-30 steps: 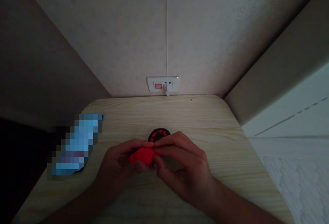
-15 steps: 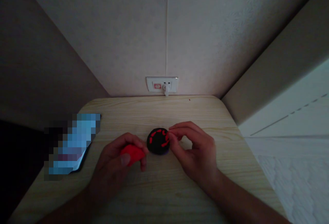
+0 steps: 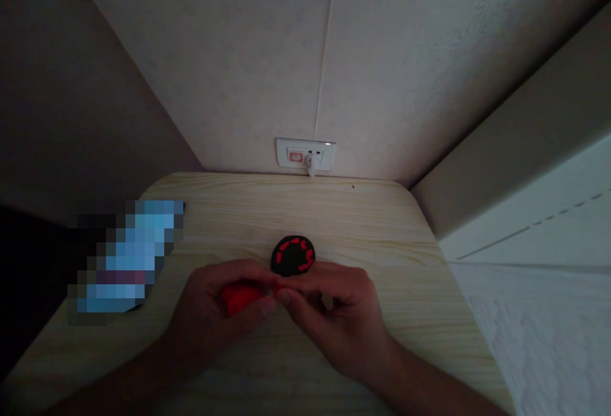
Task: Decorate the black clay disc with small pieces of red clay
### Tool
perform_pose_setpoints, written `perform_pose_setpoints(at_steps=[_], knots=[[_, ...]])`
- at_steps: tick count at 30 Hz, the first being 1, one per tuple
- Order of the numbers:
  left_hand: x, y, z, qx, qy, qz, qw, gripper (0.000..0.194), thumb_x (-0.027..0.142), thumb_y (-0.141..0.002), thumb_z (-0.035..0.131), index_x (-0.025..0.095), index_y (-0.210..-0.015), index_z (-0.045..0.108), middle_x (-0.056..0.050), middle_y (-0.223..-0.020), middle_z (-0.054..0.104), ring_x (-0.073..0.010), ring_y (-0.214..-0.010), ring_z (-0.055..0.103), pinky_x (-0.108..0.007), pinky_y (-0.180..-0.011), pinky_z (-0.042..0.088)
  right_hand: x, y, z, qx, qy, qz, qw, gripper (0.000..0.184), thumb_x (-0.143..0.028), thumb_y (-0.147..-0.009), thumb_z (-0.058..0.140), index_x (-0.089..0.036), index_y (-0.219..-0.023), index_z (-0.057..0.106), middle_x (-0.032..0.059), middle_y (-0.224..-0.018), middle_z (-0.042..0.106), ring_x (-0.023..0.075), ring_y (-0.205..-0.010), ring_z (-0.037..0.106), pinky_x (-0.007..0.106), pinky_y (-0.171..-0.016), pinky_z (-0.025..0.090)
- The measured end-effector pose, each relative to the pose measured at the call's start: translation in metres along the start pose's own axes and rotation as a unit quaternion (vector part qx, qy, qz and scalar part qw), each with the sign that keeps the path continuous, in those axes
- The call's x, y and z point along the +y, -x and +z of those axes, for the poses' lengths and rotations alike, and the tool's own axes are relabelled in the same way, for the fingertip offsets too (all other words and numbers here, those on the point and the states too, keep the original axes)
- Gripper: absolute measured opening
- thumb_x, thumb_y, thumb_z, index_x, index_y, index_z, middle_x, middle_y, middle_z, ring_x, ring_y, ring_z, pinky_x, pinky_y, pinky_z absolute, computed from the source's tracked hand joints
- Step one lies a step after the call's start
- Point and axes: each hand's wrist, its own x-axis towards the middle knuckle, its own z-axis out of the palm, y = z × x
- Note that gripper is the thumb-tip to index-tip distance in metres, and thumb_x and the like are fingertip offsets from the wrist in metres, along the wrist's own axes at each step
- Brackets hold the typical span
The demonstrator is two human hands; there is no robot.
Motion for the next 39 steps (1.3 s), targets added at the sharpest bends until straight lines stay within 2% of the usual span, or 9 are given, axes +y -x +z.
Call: perform_pose_setpoints(at_steps=[4,9,13,19,29,36,38,39], knots=[[0.0021,-0.0012,0.0019,-0.013,0.0,-0.008,1.0,0.011,0.017,-0.077,0.082,0.023,-0.086,0.083,0.001,-0.078,0.082,-0.0144,-0.067,0.074,-0.019,-0.063,0.056,0.0031,0.0005,-0.0004,0.01,0.025,-0.054,0.998,0.022,-0.011,-0.087,0.075,-0.023,-0.103,0.082,0.0008,-0.067,0.07,0.0096,-0.052,0.057,0.02,-0.046,0.042],[0.0021,-0.0018,0.001,-0.01,-0.013,0.013,1.0,0.004,0.017,-0.081,0.078,0.02,-0.08,0.081,0.001,-0.074,0.079,-0.0124,-0.066,0.071,-0.018,-0.063,0.054,0.0023,-0.0003,-0.0036,-0.022,0.067,-0.091,0.993,0.028,-0.008,-0.089,0.071,-0.022,-0.112,0.08,0.0015,-0.068,0.069,0.0094,-0.051,0.056,0.021,-0.046,0.041],[0.0017,-0.0012,-0.0009,-0.008,-0.043,0.036,0.998,0.011,0.016,-0.085,0.072,0.019,-0.076,0.078,0.002,-0.069,0.074,-0.0115,-0.063,0.066,-0.019,-0.063,0.051,0.0036,-0.0003,-0.0021,-0.035,0.058,-0.079,0.995,0.027,-0.009,-0.09,0.069,-0.021,-0.112,0.079,0.0005,-0.065,0.067,0.0097,-0.051,0.054,0.022,-0.046,0.041],[0.0026,-0.002,-0.0006,-0.004,-0.077,0.055,0.996,0.01,0.015,-0.084,0.071,0.019,-0.078,0.078,0.002,-0.069,0.074,-0.0111,-0.062,0.066,-0.019,-0.061,0.05,0.0025,-0.0016,0.0003,-0.002,0.052,-0.053,0.997,0.01,-0.011,-0.085,0.075,-0.019,-0.088,0.079,0.0004,-0.067,0.072,0.0086,-0.051,0.057,0.019,-0.047,0.043],[-0.001,-0.0051,-0.0009,-0.019,-0.016,-0.06,0.998,0.008,0.024,-0.08,0.076,0.02,-0.076,0.081,0.0,-0.07,0.079,-0.0135,-0.063,0.069,-0.019,-0.06,0.052,0.0019,-0.0025,-0.0014,-0.01,0.101,-0.117,0.988,0.013,-0.007,-0.084,0.074,-0.017,-0.092,0.077,0.0015,-0.068,0.07,0.0085,-0.049,0.057,0.02,-0.045,0.043],[-0.002,-0.0034,-0.0017,-0.015,-0.005,-0.037,0.999,0.008,0.02,-0.08,0.074,0.02,-0.073,0.078,0.002,-0.066,0.075,-0.011,-0.06,0.066,-0.016,-0.058,0.051,0.0044,-0.0006,-0.0015,-0.01,0.09,-0.122,0.988,0.014,-0.008,-0.084,0.075,-0.016,-0.095,0.077,0.0023,-0.069,0.071,0.0099,-0.051,0.06,0.021,-0.047,0.046],[-0.0029,-0.0025,-0.0016,-0.01,-0.001,-0.019,1.0,0.003,0.019,-0.079,0.077,0.021,-0.081,0.078,0.002,-0.071,0.076,-0.0117,-0.062,0.067,-0.017,-0.059,0.053,0.0044,-0.0007,-0.0018,-0.015,0.08,-0.106,0.991,0.011,-0.009,-0.086,0.074,-0.017,-0.093,0.077,0.0022,-0.068,0.071,0.0101,-0.052,0.06,0.021,-0.048,0.046],[-0.0033,-0.0021,-0.0017,-0.008,-0.002,-0.005,1.0,0.01,0.017,-0.077,0.078,0.022,-0.086,0.078,0.002,-0.075,0.077,-0.0123,-0.065,0.069,-0.018,-0.061,0.054,0.0044,-0.001,-0.0021,-0.017,0.072,-0.094,0.993,0.009,-0.011,-0.086,0.074,-0.017,-0.092,0.077,0.0021,-0.067,0.071,0.0101,-0.053,0.06,0.021,-0.048,0.045]])
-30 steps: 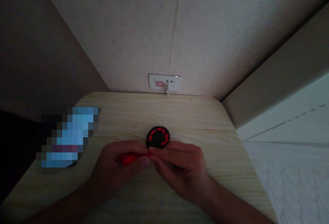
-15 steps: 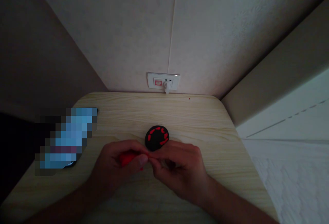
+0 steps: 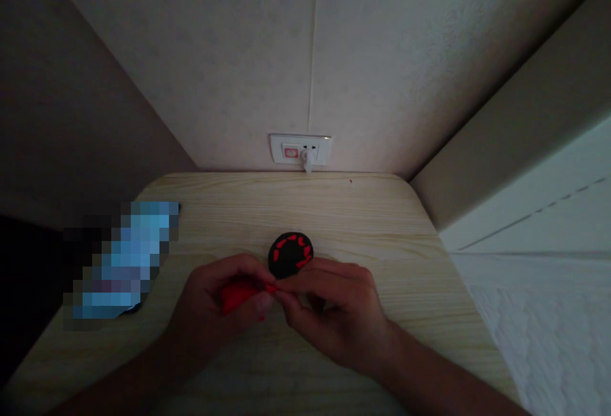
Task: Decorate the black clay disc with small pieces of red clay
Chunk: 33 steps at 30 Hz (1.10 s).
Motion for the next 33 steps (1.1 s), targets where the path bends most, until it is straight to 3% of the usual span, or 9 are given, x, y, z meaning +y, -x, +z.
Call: perform_pose_setpoints(at_steps=[2,6,10,13,16,20,23,26,33], knots=[[-0.001,0.0,0.0,0.002,-0.013,0.044,0.999,0.02,0.014,-0.076,0.08,0.024,-0.094,0.079,0.001,-0.083,0.079,-0.0138,-0.072,0.072,-0.02,-0.067,0.056,0.0,-0.001,-0.001,-0.003,-0.023,0.028,0.999,0.006,-0.013,-0.087,0.074,-0.017,-0.089,0.078,0.0015,-0.066,0.07,0.0097,-0.052,0.059,0.021,-0.049,0.045],[-0.001,0.0,-0.002,0.005,-0.037,0.111,0.993,0.017,0.01,-0.081,0.078,0.025,-0.089,0.082,0.001,-0.083,0.079,-0.0136,-0.075,0.073,-0.022,-0.071,0.056,0.0,0.0,-0.001,-0.014,-0.065,0.086,0.994,0.006,-0.015,-0.087,0.074,-0.018,-0.084,0.078,0.0002,-0.064,0.07,0.0097,-0.054,0.059,0.021,-0.05,0.046],[0.0,-0.001,-0.002,0.012,-0.041,0.091,0.995,0.014,0.012,-0.082,0.078,0.024,-0.088,0.082,0.001,-0.079,0.078,-0.013,-0.07,0.071,-0.022,-0.067,0.054,-0.001,0.0,0.0,-0.017,-0.095,0.127,0.987,0.007,-0.019,-0.089,0.072,-0.018,-0.085,0.078,0.0017,-0.068,0.073,0.0109,-0.057,0.061,0.021,-0.051,0.048],[0.001,0.0,-0.002,0.009,-0.046,0.068,0.997,0.012,0.014,-0.083,0.078,0.024,-0.088,0.082,0.001,-0.079,0.077,-0.0138,-0.071,0.071,-0.023,-0.067,0.055,-0.001,0.0,0.002,-0.005,-0.097,0.124,0.987,0.004,-0.019,-0.087,0.074,-0.018,-0.086,0.078,0.0,-0.064,0.071,0.0095,-0.052,0.058,0.02,-0.048,0.047],[0.002,0.0,-0.002,0.022,-0.062,0.057,0.996,0.016,0.015,-0.081,0.08,0.025,-0.093,0.081,0.002,-0.081,0.079,-0.0143,-0.073,0.073,-0.024,-0.07,0.056,0.0,-0.001,0.002,-0.01,-0.097,0.13,0.987,0.004,-0.019,-0.088,0.074,-0.019,-0.087,0.079,0.0014,-0.07,0.076,0.011,-0.058,0.064,0.02,-0.049,0.048],[0.002,-0.004,-0.004,0.076,-0.085,0.038,0.993,0.026,0.015,-0.079,0.079,0.024,-0.103,0.078,0.004,-0.078,0.08,-0.0139,-0.072,0.074,-0.022,-0.072,0.058,0.006,-0.003,-0.004,0.016,-0.032,0.082,0.996,0.008,-0.015,-0.089,0.073,-0.02,-0.091,0.079,0.0037,-0.077,0.078,0.0131,-0.062,0.068,0.022,-0.052,0.051],[0.001,-0.011,-0.008,0.136,-0.093,0.009,0.986,0.016,0.016,-0.081,0.076,0.022,-0.096,0.077,0.003,-0.079,0.078,-0.0128,-0.071,0.073,-0.019,-0.064,0.057,0.011,-0.006,-0.012,0.018,0.07,0.008,0.997,0.01,-0.011,-0.087,0.073,-0.017,-0.092,0.079,0.004,-0.072,0.075,0.0105,-0.054,0.061,0.022,-0.047,0.047],[0.0,-0.018,-0.01,0.149,-0.07,-0.007,0.986,0.007,0.019,-0.082,0.075,0.02,-0.089,0.075,0.001,-0.08,0.078,-0.0131,-0.072,0.073,-0.019,-0.064,0.057,0.014,-0.009,-0.017,-0.004,0.11,-0.028,0.994,0.011,-0.009,-0.087,0.072,-0.016,-0.094,0.077,0.0041,-0.072,0.073,0.0095,-0.053,0.058,0.022,-0.047,0.045],[-0.004,-0.018,-0.008,0.085,-0.119,0.021,0.989,0.02,0.02,-0.074,0.082,0.018,-0.092,0.075,0.002,-0.077,0.073,-0.0142,-0.071,0.068,-0.024,-0.069,0.055,0.014,-0.01,-0.018,-0.008,0.175,-0.041,0.984,0.008,-0.014,-0.089,0.072,-0.019,-0.094,0.076,-0.0026,-0.06,0.062,0.0082,-0.047,0.051,0.022,-0.043,0.039]])
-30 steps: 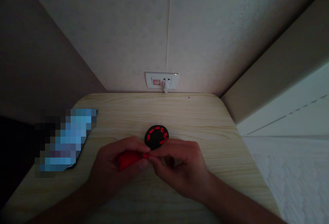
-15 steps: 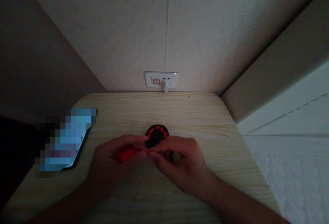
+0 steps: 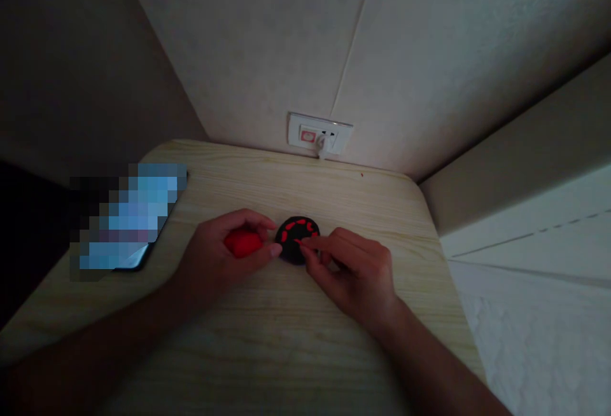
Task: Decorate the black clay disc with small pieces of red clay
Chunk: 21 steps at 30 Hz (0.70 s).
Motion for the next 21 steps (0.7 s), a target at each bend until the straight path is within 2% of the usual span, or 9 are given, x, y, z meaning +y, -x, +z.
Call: perform_pose_setpoints(at_steps=[5,14,21], knots=[[-0.001,0.002,0.001,-0.01,-0.036,0.038,0.999,0.025,0.019,-0.07,0.086,0.019,-0.092,0.075,0.0,-0.084,0.072,-0.0167,-0.077,0.067,-0.028,-0.075,0.055,0.003,0.002,0.002,-0.036,-0.002,-0.028,0.999,0.01,-0.011,-0.088,0.07,-0.018,-0.094,0.075,-0.0017,-0.062,0.064,0.008,-0.048,0.053,0.02,-0.043,0.039],[-0.005,0.0,0.003,-0.003,-0.037,0.043,0.998,0.025,0.02,-0.07,0.086,0.019,-0.092,0.074,0.0,-0.085,0.072,-0.017,-0.076,0.066,-0.03,-0.077,0.055,0.009,-0.003,-0.003,-0.076,0.007,-0.061,0.995,0.011,-0.01,-0.088,0.067,-0.018,-0.092,0.073,-0.0003,-0.065,0.066,0.0101,-0.053,0.058,0.022,-0.049,0.046],[0.0,0.0,0.002,-0.012,-0.051,0.046,0.998,0.021,0.018,-0.073,0.083,0.016,-0.092,0.074,-0.001,-0.085,0.073,-0.0171,-0.077,0.067,-0.029,-0.077,0.055,0.012,-0.003,-0.007,-0.089,0.047,-0.104,0.99,0.01,-0.011,-0.087,0.067,-0.019,-0.09,0.073,0.0004,-0.067,0.067,0.011,-0.054,0.058,0.024,-0.052,0.045]])
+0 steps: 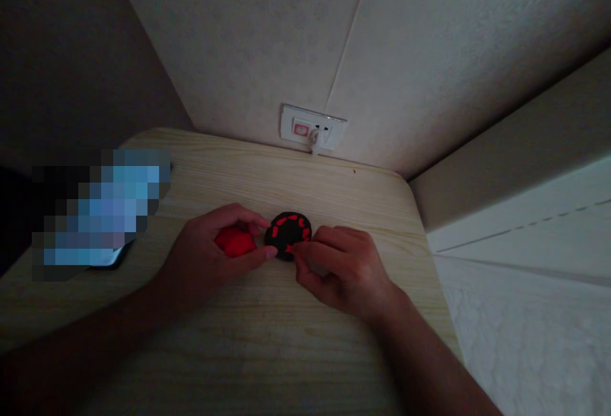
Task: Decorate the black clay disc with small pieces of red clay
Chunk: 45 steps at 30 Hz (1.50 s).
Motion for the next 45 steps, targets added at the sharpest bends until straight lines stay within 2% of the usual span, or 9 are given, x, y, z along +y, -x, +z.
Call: perform_pose_setpoints(at_steps=[8,18,25,32,37,41,45], knots=[[-0.001,0.0,0.001,0.01,0.012,-0.008,1.0,0.022,0.019,-0.071,0.084,0.019,-0.091,0.074,0.0,-0.084,0.073,-0.0173,-0.075,0.068,-0.03,-0.076,0.056,-0.001,0.002,0.0,0.031,0.003,0.007,1.0,0.013,-0.011,-0.088,0.068,-0.021,-0.096,0.072,-0.0003,-0.067,0.069,0.0116,-0.055,0.062,0.024,-0.053,0.049],[-0.002,0.0,0.001,0.006,0.012,-0.01,1.0,0.023,0.021,-0.071,0.086,0.02,-0.091,0.074,0.0,-0.084,0.073,-0.0171,-0.075,0.067,-0.03,-0.076,0.055,0.0,0.003,0.0,-0.012,0.034,-0.022,0.999,0.01,-0.011,-0.088,0.068,-0.018,-0.095,0.071,-0.0003,-0.068,0.065,0.0105,-0.054,0.055,0.026,-0.053,0.043],[-0.006,0.001,0.0,0.01,0.016,-0.009,1.0,0.024,0.021,-0.071,0.086,0.02,-0.092,0.074,0.0,-0.084,0.072,-0.0175,-0.075,0.066,-0.031,-0.075,0.055,0.0,0.005,-0.004,-0.03,0.04,-0.031,0.998,0.014,-0.009,-0.086,0.065,-0.019,-0.095,0.072,0.0007,-0.069,0.064,0.0123,-0.056,0.053,0.029,-0.054,0.04],[0.002,0.003,0.006,0.016,0.036,-0.063,0.997,0.028,0.027,-0.07,0.085,0.021,-0.092,0.07,0.002,-0.078,0.066,-0.0166,-0.069,0.063,-0.029,-0.066,0.052,-0.007,0.002,-0.008,-0.043,0.029,-0.05,0.997,0.023,-0.013,-0.081,0.059,-0.013,-0.097,0.074,0.0051,-0.068,0.065,0.0158,-0.054,0.052,0.032,-0.051,0.037],[0.005,0.004,0.015,0.053,-0.025,-0.057,0.997,0.041,0.036,-0.066,0.09,0.021,-0.095,0.065,0.001,-0.083,0.064,-0.0192,-0.075,0.062,-0.031,-0.068,0.05,-0.008,0.003,-0.007,-0.041,0.021,-0.057,0.997,0.023,-0.012,-0.079,0.06,-0.013,-0.098,0.074,0.0051,-0.067,0.064,0.0167,-0.054,0.053,0.031,-0.052,0.038],[0.003,0.003,0.016,0.055,-0.045,-0.064,0.995,0.039,0.032,-0.067,0.089,0.023,-0.094,0.062,0.001,-0.088,0.065,-0.0203,-0.08,0.063,-0.032,-0.072,0.05,-0.007,0.003,-0.007,-0.044,0.026,-0.057,0.997,0.024,-0.013,-0.08,0.061,-0.014,-0.101,0.073,0.0046,-0.067,0.065,0.0164,-0.053,0.051,0.031,-0.051,0.037],[0.003,0.004,0.015,0.047,-0.043,-0.079,0.995,0.039,0.032,-0.068,0.088,0.024,-0.095,0.061,0.001,-0.089,0.067,-0.0214,-0.082,0.065,-0.034,-0.074,0.052,-0.006,0.005,-0.006,-0.022,0.022,-0.071,0.997,0.018,-0.012,-0.08,0.062,-0.013,-0.094,0.073,0.0038,-0.063,0.064,0.016,-0.051,0.049,0.032,-0.049,0.036]])
